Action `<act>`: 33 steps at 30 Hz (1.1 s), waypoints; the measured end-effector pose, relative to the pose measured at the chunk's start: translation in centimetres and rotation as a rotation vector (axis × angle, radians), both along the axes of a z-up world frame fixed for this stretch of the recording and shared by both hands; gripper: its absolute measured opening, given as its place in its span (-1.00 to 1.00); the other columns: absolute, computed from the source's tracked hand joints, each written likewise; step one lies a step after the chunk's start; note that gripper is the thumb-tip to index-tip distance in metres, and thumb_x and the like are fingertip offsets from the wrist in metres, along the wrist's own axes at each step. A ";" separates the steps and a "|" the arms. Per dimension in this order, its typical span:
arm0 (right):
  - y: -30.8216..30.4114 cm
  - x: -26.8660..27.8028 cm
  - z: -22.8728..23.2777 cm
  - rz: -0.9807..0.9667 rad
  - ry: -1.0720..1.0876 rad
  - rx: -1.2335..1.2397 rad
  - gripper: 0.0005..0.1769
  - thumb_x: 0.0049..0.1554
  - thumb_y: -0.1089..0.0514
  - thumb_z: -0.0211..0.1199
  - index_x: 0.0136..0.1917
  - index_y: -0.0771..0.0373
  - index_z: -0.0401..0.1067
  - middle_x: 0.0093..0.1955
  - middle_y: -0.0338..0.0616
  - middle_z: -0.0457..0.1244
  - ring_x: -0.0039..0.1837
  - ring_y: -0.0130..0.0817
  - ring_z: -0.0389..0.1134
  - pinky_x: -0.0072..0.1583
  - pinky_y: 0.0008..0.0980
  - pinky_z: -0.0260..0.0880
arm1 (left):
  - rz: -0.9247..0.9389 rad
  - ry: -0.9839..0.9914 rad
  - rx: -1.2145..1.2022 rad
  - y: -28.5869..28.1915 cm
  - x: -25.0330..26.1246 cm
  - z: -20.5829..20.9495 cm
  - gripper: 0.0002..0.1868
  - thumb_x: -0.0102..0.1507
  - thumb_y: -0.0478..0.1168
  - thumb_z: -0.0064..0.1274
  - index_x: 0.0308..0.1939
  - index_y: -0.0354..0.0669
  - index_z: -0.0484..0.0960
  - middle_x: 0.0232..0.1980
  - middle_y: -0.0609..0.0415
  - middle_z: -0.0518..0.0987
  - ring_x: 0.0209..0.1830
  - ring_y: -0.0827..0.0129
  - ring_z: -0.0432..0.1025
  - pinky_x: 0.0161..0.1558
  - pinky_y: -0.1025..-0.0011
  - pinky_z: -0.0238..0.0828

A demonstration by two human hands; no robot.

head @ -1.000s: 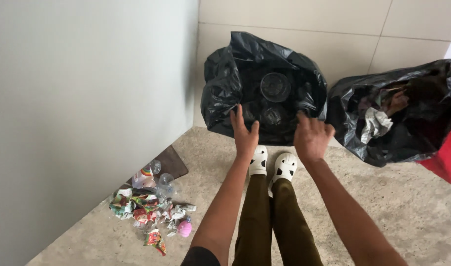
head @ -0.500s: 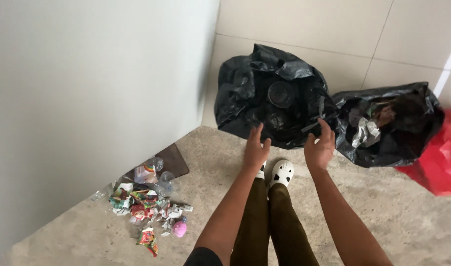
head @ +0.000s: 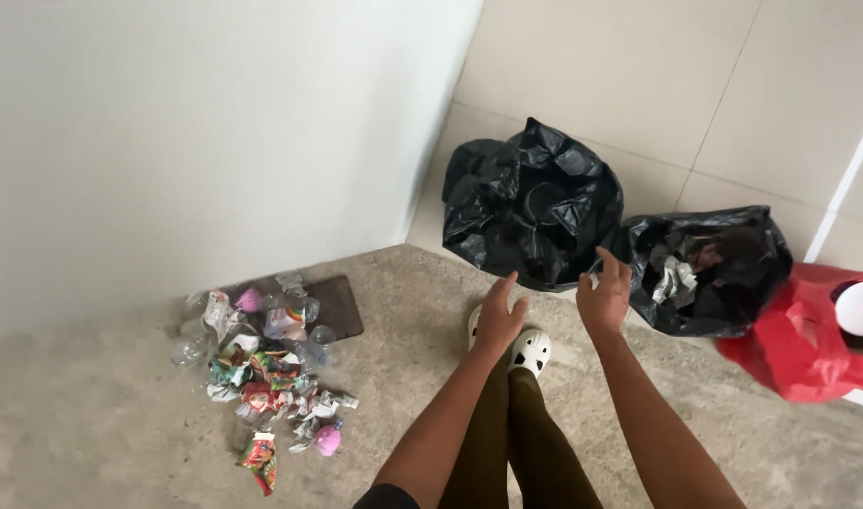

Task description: Picking up various items of trash from a concrete floor and placing them into garbage bags.

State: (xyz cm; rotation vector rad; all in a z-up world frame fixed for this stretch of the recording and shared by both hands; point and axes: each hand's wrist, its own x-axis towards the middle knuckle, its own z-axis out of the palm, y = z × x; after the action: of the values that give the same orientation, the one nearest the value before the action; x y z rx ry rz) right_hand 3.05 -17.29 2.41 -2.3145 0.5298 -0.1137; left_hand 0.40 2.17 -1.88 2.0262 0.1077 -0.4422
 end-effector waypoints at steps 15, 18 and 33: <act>2.3 -7.8 6.3 0.261 0.106 -0.016 -0.37 0.09 0.21 0.40 0.43 0.06 0.37 0.33 0.04 0.23 0.15 -0.14 0.42 0.17 -0.11 0.45 | 0.181 0.022 -0.107 1.4 -7.1 9.6 -0.38 0.36 -0.02 0.02 0.49 -0.03 0.35 0.54 -0.10 0.32 0.54 0.03 0.20 0.45 0.15 0.17; 3.2 -8.2 6.5 0.309 0.125 0.003 -0.36 0.11 0.20 0.40 0.44 0.10 0.35 0.34 0.12 0.20 0.16 -0.11 0.40 0.10 -0.11 0.46 | 0.244 0.179 -0.179 1.9 -7.6 13.0 -0.36 0.33 0.00 -0.03 0.50 0.05 0.29 0.56 -0.02 0.22 0.52 0.06 0.14 0.34 0.15 0.24; 13.2 -13.3 6.9 0.635 0.066 -0.016 -0.33 0.03 0.21 0.45 0.40 0.11 0.41 0.19 0.13 0.31 0.04 -0.11 0.44 0.08 -0.16 0.46 | 0.518 0.200 -0.291 11.1 -17.3 17.5 -0.32 0.28 0.00 0.02 0.48 -0.02 0.37 0.37 -0.12 0.51 0.02 -0.13 0.54 0.14 0.18 0.44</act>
State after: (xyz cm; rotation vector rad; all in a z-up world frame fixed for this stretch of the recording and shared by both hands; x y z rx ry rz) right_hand -10.24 -4.09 9.31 -2.3950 -0.1909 0.2639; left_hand -16.88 13.23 15.63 1.5872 0.6379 -0.3055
